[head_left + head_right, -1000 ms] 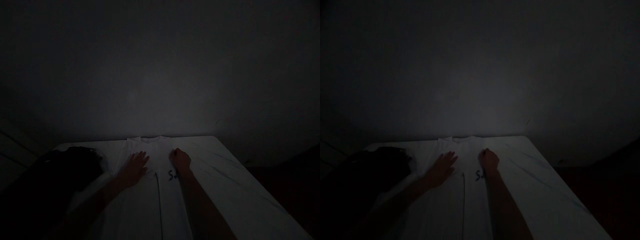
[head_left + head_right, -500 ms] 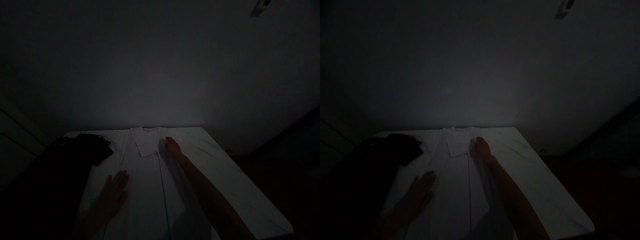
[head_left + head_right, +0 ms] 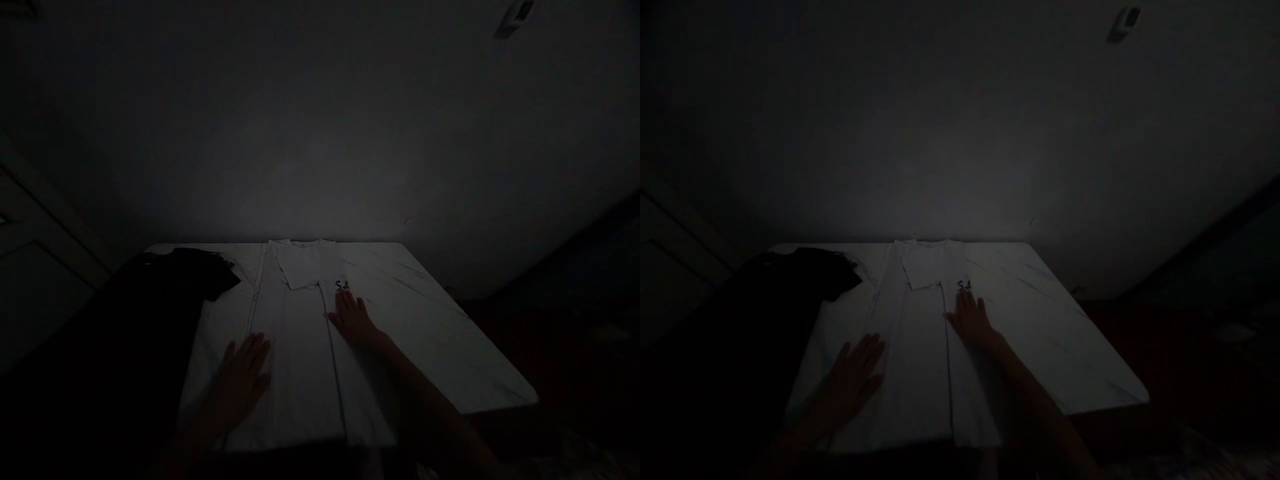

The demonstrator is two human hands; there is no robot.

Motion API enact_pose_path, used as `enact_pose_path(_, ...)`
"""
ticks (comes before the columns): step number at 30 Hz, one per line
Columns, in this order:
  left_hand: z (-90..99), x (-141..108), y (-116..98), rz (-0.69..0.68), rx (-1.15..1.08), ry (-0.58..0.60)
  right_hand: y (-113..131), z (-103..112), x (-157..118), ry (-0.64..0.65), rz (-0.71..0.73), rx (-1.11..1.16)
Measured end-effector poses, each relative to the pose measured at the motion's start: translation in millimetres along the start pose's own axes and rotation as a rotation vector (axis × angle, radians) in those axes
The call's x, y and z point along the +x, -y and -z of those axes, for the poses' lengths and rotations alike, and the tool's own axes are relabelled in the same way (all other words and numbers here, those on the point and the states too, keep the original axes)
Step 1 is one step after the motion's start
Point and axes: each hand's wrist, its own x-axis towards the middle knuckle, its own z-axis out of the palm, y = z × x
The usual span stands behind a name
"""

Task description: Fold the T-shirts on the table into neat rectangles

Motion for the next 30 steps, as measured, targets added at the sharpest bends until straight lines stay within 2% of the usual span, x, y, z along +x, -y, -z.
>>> enact_pose_path(6, 12.2, -39, -23, -0.061, 0.028, -0.060, -13, -36, -82, -0.070, 0.027, 0.011)
enact_pose_path(12, 34.0, -73, -38, -0.108, 0.074, -0.041, -21, -84, -174, -0.299, 0.092, -0.066)
enact_pose_path(16, 42.3, -86, -41, -0.200, 0.114, -0.085, -21, -95, -222, -0.422, 0.180, -0.125)
enact_pose_path(18, 42.0, -88, -40, -0.249, 0.144, -0.107, -21, -95, -233, -0.437, 0.206, -0.128)
enact_pose_path(21, 35.3, -86, -35, -0.246, 0.160, -0.117, -21, -90, -232, -0.462, 0.241, -0.141)
enact_pose_path(27, 11.5, -82, -25, -0.215, 0.149, 0.003, -26, -83, -216, -0.491, 0.466, -0.173)
enact_pose_path(30, 6.5, -86, -23, -0.232, 0.163, -0.048, -31, -83, -217, -0.515, 0.521, -0.112)
